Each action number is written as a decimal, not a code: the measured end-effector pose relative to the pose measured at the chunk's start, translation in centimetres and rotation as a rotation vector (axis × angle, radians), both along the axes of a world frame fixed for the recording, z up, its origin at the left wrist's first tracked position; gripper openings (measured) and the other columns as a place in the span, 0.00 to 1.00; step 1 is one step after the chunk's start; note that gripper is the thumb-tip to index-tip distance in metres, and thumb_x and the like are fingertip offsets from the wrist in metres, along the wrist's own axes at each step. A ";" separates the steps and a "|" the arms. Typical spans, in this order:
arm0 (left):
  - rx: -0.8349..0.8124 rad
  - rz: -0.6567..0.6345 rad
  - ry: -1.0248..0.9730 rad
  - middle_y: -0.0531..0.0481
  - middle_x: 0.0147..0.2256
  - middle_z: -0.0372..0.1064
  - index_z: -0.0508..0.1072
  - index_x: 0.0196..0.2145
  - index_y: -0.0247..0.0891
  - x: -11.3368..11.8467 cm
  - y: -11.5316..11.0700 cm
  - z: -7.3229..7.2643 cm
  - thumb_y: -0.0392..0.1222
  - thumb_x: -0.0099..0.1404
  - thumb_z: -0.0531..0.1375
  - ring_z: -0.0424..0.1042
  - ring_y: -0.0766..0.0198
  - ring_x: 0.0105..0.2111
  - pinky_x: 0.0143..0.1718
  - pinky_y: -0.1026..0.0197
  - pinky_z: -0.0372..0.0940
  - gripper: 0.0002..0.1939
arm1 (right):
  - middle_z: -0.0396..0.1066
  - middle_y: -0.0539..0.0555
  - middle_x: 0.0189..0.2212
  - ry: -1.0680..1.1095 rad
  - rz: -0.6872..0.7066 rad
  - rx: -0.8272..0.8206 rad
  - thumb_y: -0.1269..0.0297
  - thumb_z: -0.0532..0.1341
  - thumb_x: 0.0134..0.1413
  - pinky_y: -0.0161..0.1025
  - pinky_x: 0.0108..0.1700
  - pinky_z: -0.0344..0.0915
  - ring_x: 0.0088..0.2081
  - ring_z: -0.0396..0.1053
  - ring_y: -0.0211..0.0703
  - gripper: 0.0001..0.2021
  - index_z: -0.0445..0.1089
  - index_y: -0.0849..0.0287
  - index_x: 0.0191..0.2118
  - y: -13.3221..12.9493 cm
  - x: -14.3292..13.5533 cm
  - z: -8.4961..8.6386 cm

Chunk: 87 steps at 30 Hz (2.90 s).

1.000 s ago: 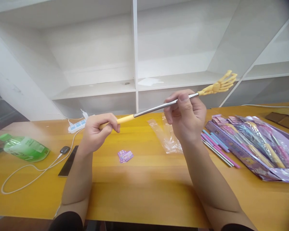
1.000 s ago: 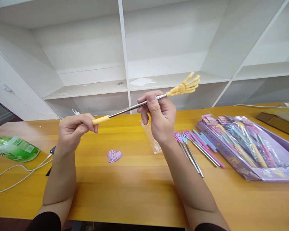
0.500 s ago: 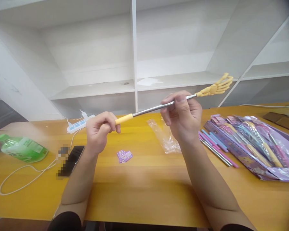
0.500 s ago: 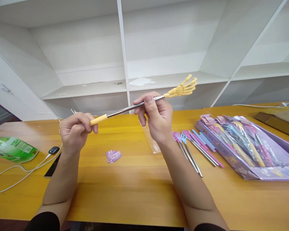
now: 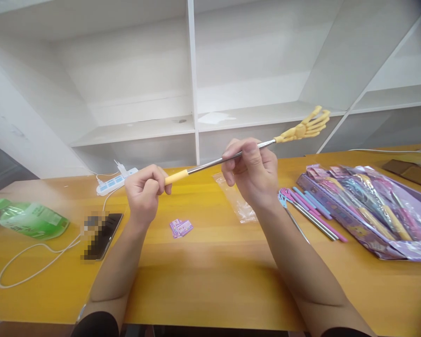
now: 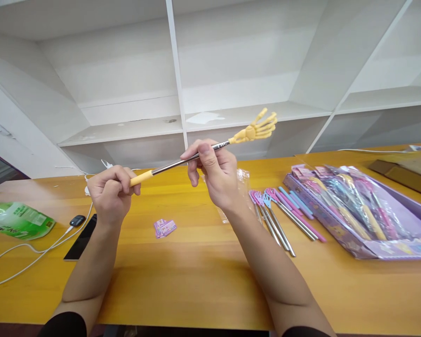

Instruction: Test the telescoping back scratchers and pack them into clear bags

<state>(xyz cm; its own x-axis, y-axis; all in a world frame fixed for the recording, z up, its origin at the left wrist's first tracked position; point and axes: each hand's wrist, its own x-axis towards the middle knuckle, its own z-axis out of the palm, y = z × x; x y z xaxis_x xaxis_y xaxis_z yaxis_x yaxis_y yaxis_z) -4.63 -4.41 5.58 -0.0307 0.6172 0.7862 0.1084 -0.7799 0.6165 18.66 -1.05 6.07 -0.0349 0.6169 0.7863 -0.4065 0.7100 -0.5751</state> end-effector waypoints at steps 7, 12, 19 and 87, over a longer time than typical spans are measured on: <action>0.058 0.064 -0.059 0.52 0.18 0.63 0.65 0.20 0.42 0.9 -0.2 -0.2 0.37 0.65 0.58 0.64 0.63 0.21 0.26 0.58 0.56 0.15 | 0.67 0.47 0.28 0.013 0.024 -0.013 0.41 0.60 0.75 0.35 0.23 0.62 0.20 0.65 0.31 0.22 0.76 0.54 0.37 -0.6 -0.6 -0.1; 0.140 0.153 0.040 0.52 0.18 0.64 0.66 0.19 0.42 0.5 -0.9 -0.1 0.36 0.63 0.57 0.66 0.62 0.21 0.25 0.57 0.57 0.14 | 0.66 0.46 0.26 -0.044 0.077 -0.024 0.41 0.60 0.75 0.37 0.25 0.66 0.21 0.67 0.33 0.22 0.77 0.53 0.37 -0.8 0.0 0.1; 0.170 0.120 0.037 0.53 0.19 0.65 0.66 0.21 0.41 1.2 -1.6 -0.5 0.33 0.62 0.56 0.67 0.63 0.21 0.25 0.58 0.56 0.13 | 0.69 0.48 0.30 -0.031 0.134 0.032 0.46 0.58 0.78 0.38 0.26 0.66 0.22 0.68 0.33 0.21 0.78 0.54 0.38 -0.8 -0.3 -0.2; 0.087 0.257 0.090 0.55 0.16 0.60 0.66 0.18 0.41 1.4 -0.4 -0.7 0.32 0.57 0.54 0.62 0.67 0.18 0.21 0.60 0.53 0.12 | 0.60 0.49 0.25 -0.443 -0.487 0.069 0.41 0.51 0.80 0.42 0.28 0.53 0.26 0.56 0.40 0.23 0.64 0.51 0.35 0.9 1.1 -1.6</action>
